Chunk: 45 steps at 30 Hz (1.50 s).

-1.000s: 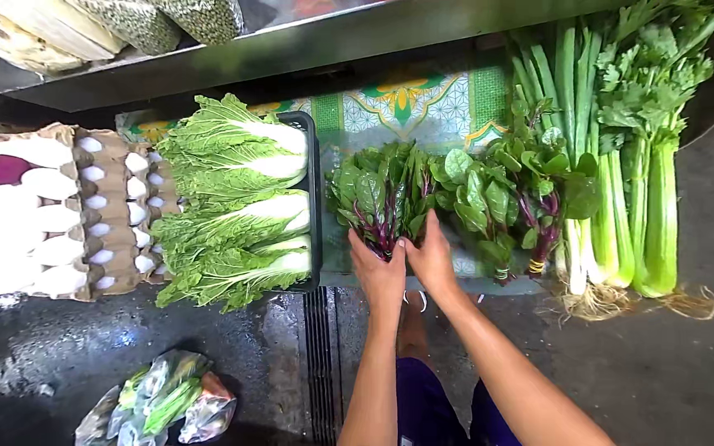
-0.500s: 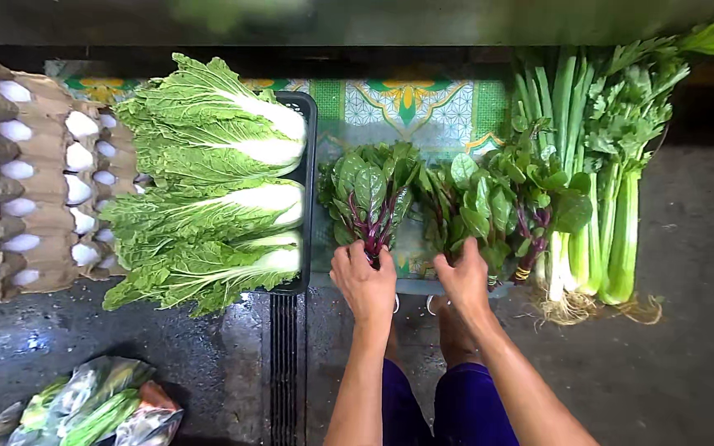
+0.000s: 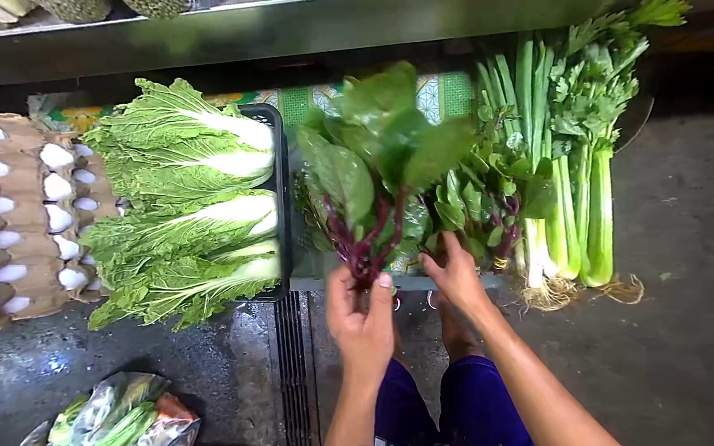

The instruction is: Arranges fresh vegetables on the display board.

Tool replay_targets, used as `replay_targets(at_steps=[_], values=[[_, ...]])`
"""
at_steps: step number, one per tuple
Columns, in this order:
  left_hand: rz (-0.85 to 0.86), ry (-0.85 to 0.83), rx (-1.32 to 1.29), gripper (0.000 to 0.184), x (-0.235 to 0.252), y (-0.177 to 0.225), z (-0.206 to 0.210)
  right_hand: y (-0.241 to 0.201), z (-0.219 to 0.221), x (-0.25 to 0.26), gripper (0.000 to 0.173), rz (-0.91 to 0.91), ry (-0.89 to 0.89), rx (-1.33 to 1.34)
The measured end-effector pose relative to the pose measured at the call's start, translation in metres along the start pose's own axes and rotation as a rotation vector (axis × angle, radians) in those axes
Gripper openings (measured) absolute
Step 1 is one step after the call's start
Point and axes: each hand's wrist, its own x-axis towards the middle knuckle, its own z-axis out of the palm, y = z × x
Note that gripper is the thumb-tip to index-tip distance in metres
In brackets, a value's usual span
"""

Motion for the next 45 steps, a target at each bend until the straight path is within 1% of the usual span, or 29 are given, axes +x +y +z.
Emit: replay_targets(at_steps=[2,3,6,8,9,11,12,13,16,17,18,21,22,24,26,27,29,30,31,33,35,37,39,43,45], values=[[0.014,-0.008,0.041,0.021,-0.016,-0.014,0.022,0.001,-0.010,-0.004,0.060,-0.022,-0.007,0.148],[0.016,-0.004,0.083,0.022,-0.024,-0.025,0.034,0.001,-0.017,-0.006,0.058,-0.035,0.017,0.232],[0.031,-0.016,0.387,0.023,-0.042,-0.073,0.068,0.003,-0.035,-0.009,0.058,-0.023,0.110,0.382],[0.025,-0.085,0.599,0.029,-0.051,-0.103,0.080,0.006,-0.041,-0.009,0.056,0.003,0.088,0.413],[0.026,-0.109,0.642,0.031,-0.053,-0.112,0.084,0.006,-0.044,-0.009,0.054,0.010,0.040,0.419],[0.042,-0.121,0.645,0.032,-0.054,-0.117,0.087,0.006,-0.051,-0.016,0.047,0.021,-0.043,0.426],[0.029,-0.129,0.626,0.034,-0.055,-0.115,0.086,0.008,-0.053,-0.024,0.043,0.016,-0.041,0.419],[0.001,-0.136,0.595,0.037,-0.056,-0.111,0.083,0.010,-0.054,-0.035,0.039,-0.002,-0.005,0.395],[-0.100,-0.105,0.393,0.045,-0.049,-0.104,0.074,0.025,-0.054,-0.064,0.029,-0.076,0.208,0.306],[-0.153,-0.089,0.339,0.052,-0.045,-0.101,0.072,0.031,-0.053,-0.071,0.028,-0.070,0.259,0.269],[-0.210,-0.084,0.321,0.064,-0.039,-0.099,0.070,0.037,-0.053,-0.076,0.030,-0.045,0.284,0.223],[-0.323,-0.150,0.443,0.102,-0.025,-0.095,0.073,0.047,-0.047,-0.076,0.043,0.068,0.268,0.103],[-0.337,-0.173,0.508,0.110,-0.023,-0.094,0.078,0.047,-0.045,-0.074,0.046,0.092,0.266,0.085],[-0.338,-0.172,0.602,0.114,-0.026,-0.092,0.087,0.046,-0.044,-0.070,0.044,0.098,0.329,0.078],[-0.356,-0.115,0.611,0.112,-0.031,-0.091,0.092,0.045,-0.051,-0.064,0.045,0.095,0.387,0.078],[-0.371,-0.087,0.603,0.112,-0.035,-0.091,0.093,0.045,-0.057,-0.061,0.050,0.120,0.387,0.071],[-0.395,-0.040,0.575,0.110,-0.043,-0.092,0.096,0.044,-0.066,-0.051,0.062,0.206,0.321,0.069],[-0.398,-0.009,0.549,0.105,-0.048,-0.092,0.097,0.043,-0.068,-0.047,0.062,0.234,0.294,0.062],[-0.392,0.025,0.518,0.097,-0.052,-0.092,0.098,0.043,-0.068,-0.043,0.059,0.246,0.283,0.054],[-0.370,0.068,0.480,0.072,-0.057,-0.094,0.098,0.041,-0.070,-0.039,0.051,0.251,0.260,0.034],[-0.351,0.033,0.532,0.047,-0.059,-0.096,0.096,0.040,-0.070,-0.038,0.047,0.275,0.180,-0.012],[-0.275,-0.014,0.591,0.030,-0.058,-0.102,0.094,0.040,-0.068,-0.035,0.043,0.294,0.099,-0.052],[-0.209,-0.042,0.603,0.024,-0.055,-0.107,0.094,0.037,-0.069,-0.034,0.038,0.270,0.065,-0.027],[-0.210,-0.095,0.647,0.022,-0.050,-0.099,0.088,0.028,-0.064,-0.039,0.032,0.190,0.026,0.172],[-0.209,-0.107,0.669,0.022,-0.048,-0.099,0.085,0.031,-0.057,-0.037,0.031,0.187,0.025,0.142]])
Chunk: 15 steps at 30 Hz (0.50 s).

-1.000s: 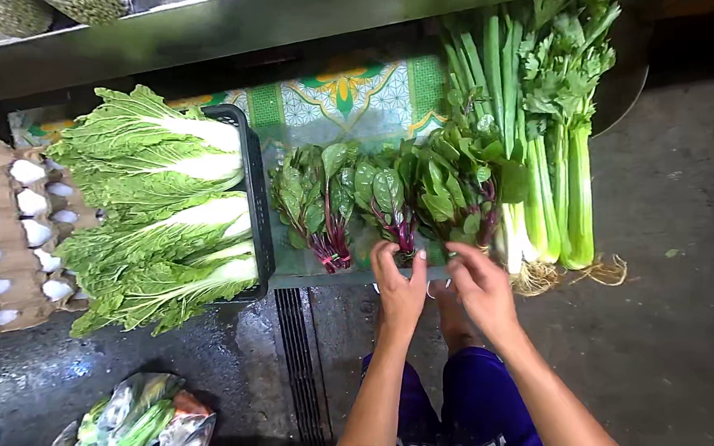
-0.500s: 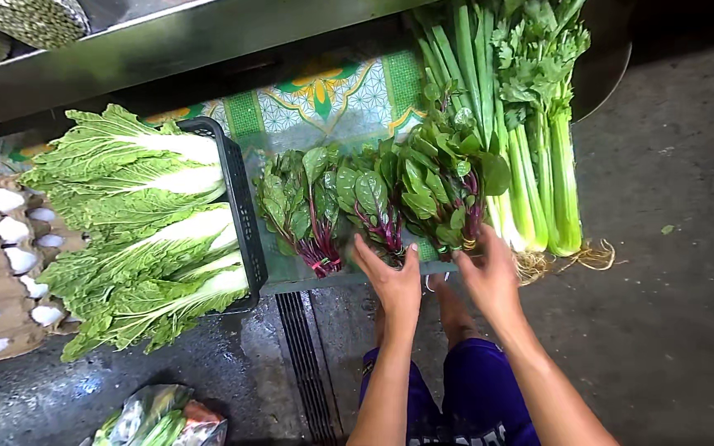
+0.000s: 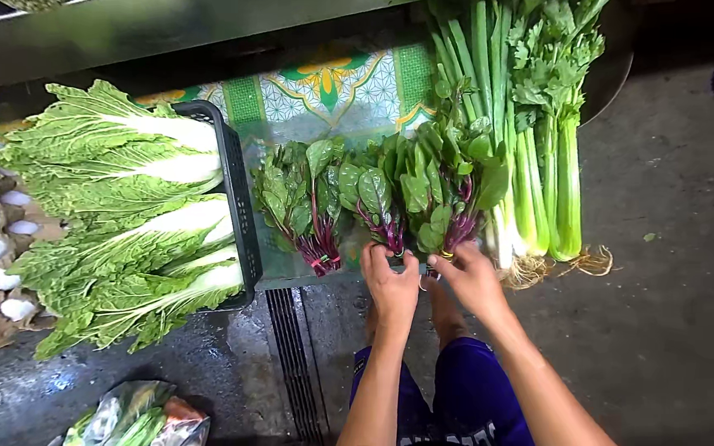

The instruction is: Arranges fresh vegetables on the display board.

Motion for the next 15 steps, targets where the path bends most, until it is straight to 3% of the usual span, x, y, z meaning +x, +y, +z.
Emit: replay_targets(at_steps=[3,6,10,13,15], values=[[0.004,-0.010,0.007,0.023,0.002,-0.003,0.000,0.012,0.005,0.008,0.036,-0.031,0.017,-0.107],[-0.026,-0.006,-0.039,0.036,-0.002,-0.006,-0.003,0.012,-0.006,0.002,0.036,-0.041,0.000,-0.091],[0.065,0.067,-0.081,0.038,-0.022,-0.003,-0.013,0.016,-0.023,-0.005,0.049,-0.083,0.156,-0.147],[0.238,-0.118,-0.001,0.019,-0.049,0.006,-0.013,0.026,-0.024,-0.001,0.053,-0.097,0.203,-0.206],[0.283,-0.300,0.097,0.017,-0.060,0.007,-0.001,0.028,-0.021,0.002,0.052,-0.085,0.205,-0.202]])
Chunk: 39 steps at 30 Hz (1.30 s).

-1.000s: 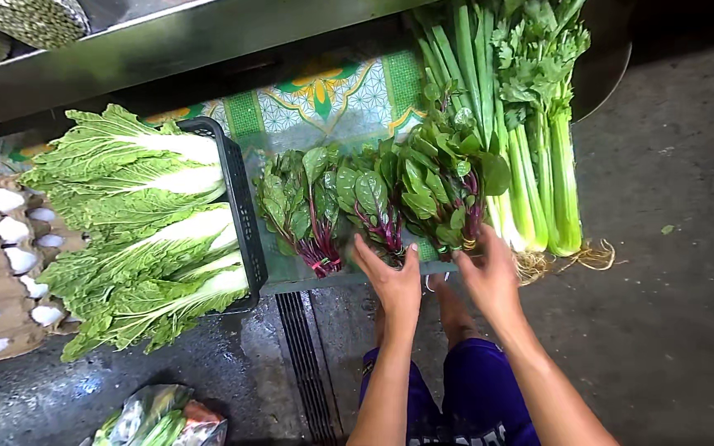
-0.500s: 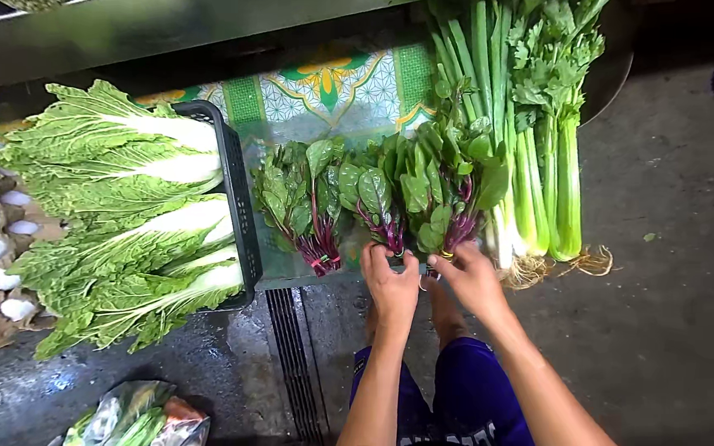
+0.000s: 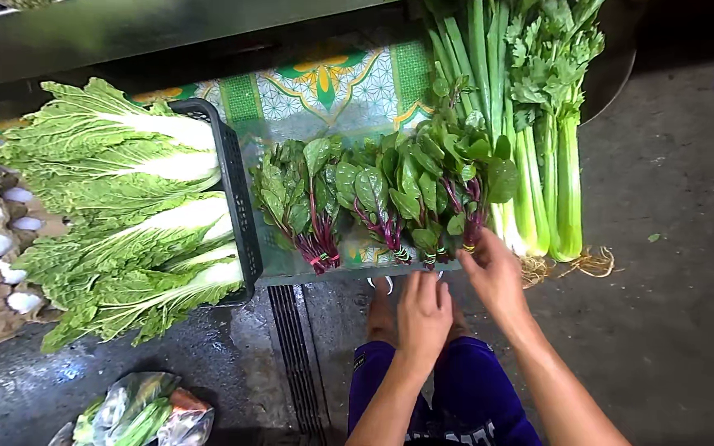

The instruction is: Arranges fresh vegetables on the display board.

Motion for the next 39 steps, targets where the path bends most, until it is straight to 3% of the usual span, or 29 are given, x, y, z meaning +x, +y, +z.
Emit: replay_targets(at_steps=[4,7,10,13,15,18,22,26,31,39], values=[[0.112,-0.010,0.035,0.019,0.003,-0.007,0.024,-0.003,-0.001,0.000,0.055,-0.004,0.016,0.040],[0.079,0.045,0.012,0.016,-0.002,-0.008,0.014,-0.009,-0.011,-0.014,0.054,-0.014,0.022,0.059],[-0.122,0.223,-0.104,0.015,-0.010,-0.016,-0.028,-0.021,-0.018,-0.042,0.043,-0.156,0.072,0.087],[-0.340,0.400,-0.142,0.034,-0.002,-0.038,-0.086,-0.048,0.008,-0.065,0.034,-0.272,-0.134,0.166],[-0.471,0.429,-0.182,0.053,0.016,-0.057,-0.114,-0.076,0.047,-0.064,0.032,-0.294,-0.315,0.204],[-0.626,0.333,-0.436,0.051,0.051,-0.089,-0.129,-0.113,0.115,-0.037,0.049,-0.217,-0.489,0.120],[-0.627,0.281,-0.628,0.033,0.072,-0.117,-0.132,-0.146,0.157,-0.008,0.063,-0.123,-0.492,-0.100],[-0.647,0.258,-0.711,0.045,0.072,-0.128,-0.132,-0.136,0.152,-0.003,0.049,-0.048,-0.501,0.156],[-0.604,0.220,-0.701,0.062,0.073,-0.138,-0.125,-0.142,0.102,-0.006,0.046,0.098,-0.597,0.586],[-0.541,-0.064,-0.373,0.052,0.066,-0.091,-0.107,-0.109,0.109,-0.010,0.050,-0.001,-0.363,0.455]])
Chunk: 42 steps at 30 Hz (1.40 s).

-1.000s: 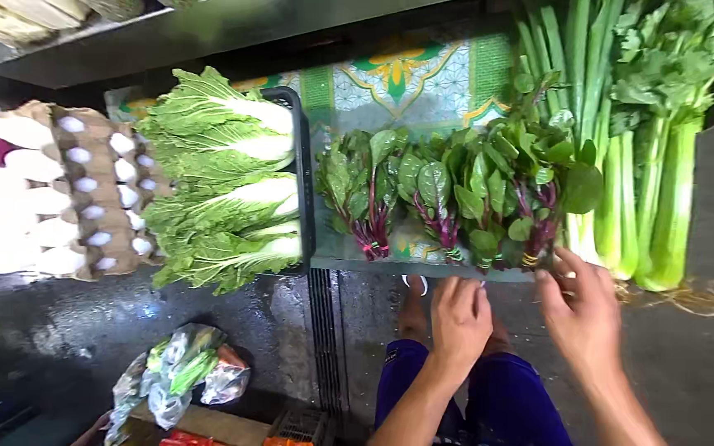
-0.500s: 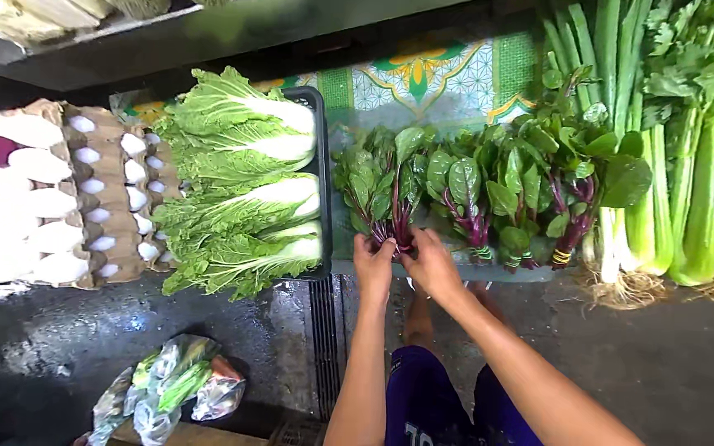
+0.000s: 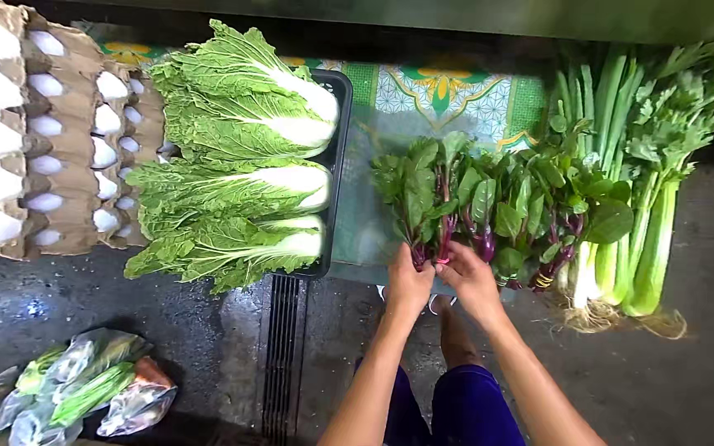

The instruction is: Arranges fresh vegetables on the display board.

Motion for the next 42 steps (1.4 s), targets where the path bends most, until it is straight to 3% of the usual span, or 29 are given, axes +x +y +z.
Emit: replay_targets(at_steps=[4,7,11,17,22,25,28,32,35,37,42], values=[[-0.027,0.072,-0.029,0.048,0.003,0.000,0.008,0.011,0.007,0.000,0.050,-0.063,0.063,-0.089],[-0.058,0.136,-0.264,0.052,0.005,-0.008,0.014,0.010,0.011,0.003,0.047,-0.075,0.014,-0.085],[-0.015,0.204,-0.582,0.038,-0.004,-0.005,0.004,-0.014,0.007,-0.004,0.050,-0.090,-0.107,-0.077],[0.272,0.295,-0.620,0.042,-0.066,0.019,-0.020,-0.052,-0.006,-0.048,0.044,-0.256,-0.186,0.092],[0.452,0.262,-0.661,0.040,-0.109,0.049,0.011,-0.050,-0.058,-0.084,0.045,-0.381,-0.110,0.128],[0.475,0.165,-0.718,0.038,-0.115,0.058,0.054,-0.039,-0.092,-0.096,0.056,-0.362,0.021,0.186],[0.387,0.060,-0.810,0.036,-0.112,0.063,0.093,-0.028,-0.118,-0.095,0.066,-0.309,0.107,0.269],[0.246,0.033,-0.865,0.044,-0.108,0.069,0.122,-0.013,-0.135,-0.076,0.063,-0.179,0.131,0.420],[0.225,0.095,-0.844,0.041,-0.106,0.068,0.119,-0.002,-0.142,-0.060,0.058,-0.107,0.047,0.630],[0.308,0.167,-0.788,0.036,-0.106,0.064,0.106,0.003,-0.148,-0.057,0.053,-0.093,0.019,0.703],[0.424,0.403,-0.686,0.023,-0.103,0.066,0.089,0.012,-0.160,-0.061,0.046,-0.137,0.071,0.688]])
